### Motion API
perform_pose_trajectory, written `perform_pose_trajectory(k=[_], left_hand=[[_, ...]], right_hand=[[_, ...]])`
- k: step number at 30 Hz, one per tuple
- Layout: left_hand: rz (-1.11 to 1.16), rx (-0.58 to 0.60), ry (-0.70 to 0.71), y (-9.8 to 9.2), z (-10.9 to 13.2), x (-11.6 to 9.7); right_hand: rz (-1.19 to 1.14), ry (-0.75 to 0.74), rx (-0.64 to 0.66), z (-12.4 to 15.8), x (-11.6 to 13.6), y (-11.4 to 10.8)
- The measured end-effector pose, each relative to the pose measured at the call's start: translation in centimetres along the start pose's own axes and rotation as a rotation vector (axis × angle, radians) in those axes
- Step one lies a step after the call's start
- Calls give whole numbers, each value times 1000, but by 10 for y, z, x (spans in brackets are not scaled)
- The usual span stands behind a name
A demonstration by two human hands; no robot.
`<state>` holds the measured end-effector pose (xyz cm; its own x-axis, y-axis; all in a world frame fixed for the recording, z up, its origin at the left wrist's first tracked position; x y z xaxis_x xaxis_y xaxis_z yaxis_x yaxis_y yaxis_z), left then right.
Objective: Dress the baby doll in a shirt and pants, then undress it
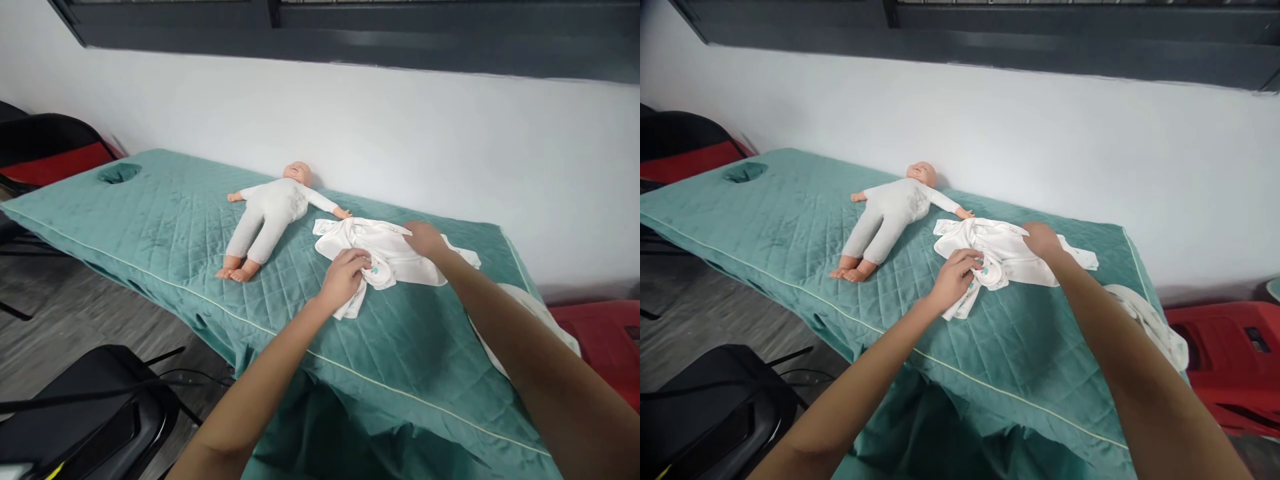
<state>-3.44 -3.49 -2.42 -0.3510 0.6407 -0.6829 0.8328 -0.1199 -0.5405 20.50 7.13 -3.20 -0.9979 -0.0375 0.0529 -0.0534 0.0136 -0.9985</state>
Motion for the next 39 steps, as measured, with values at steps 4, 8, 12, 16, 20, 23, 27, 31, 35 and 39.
perform_pose_trajectory(k=[4,8,12,16,20,23,27,31,35,39], left_hand=[[-240,-54,56,-2,-19,-6],[-358,-8,152,0,-40,-26],[-447,82,92,-1,-52,-28],[-311,-178,-132,-26,-50,-38],[24,-346,-132,-31,-34,-84],[213,-239,-23,-23,-24,-119],[201,-161,70,-30,-8,-125],[143,-163,-61,-33,9,-85],[274,-208,-229,-36,36,-44],[389,-460,-450,-72,79,8]], right_hand=[[-190,-323,-125,49,51,-33],[-193,-564,-181,118,94,-64],[-175,-456,-160,153,87,-79],[-402,-149,-55,152,51,-65],[-775,-155,-76,149,64,-54],[-1115,-247,-18,156,94,-49],[-1634,-37,114,168,108,-32],[-1791,38,116,173,119,-30],[-1794,-137,251,176,158,-26],[-1638,-340,492,189,197,-7]])
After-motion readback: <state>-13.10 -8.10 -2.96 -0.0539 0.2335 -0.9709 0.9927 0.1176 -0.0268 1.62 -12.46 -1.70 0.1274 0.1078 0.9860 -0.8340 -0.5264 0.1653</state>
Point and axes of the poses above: each hand's wrist, its own z-axis away from the middle knuckle, its own y-axis out of the palm, x = y × z, the point moved 8 cm from there along -z, towards the middle knuckle, and after that the axes turned 2 degrees about z, right-handed, at the moved point
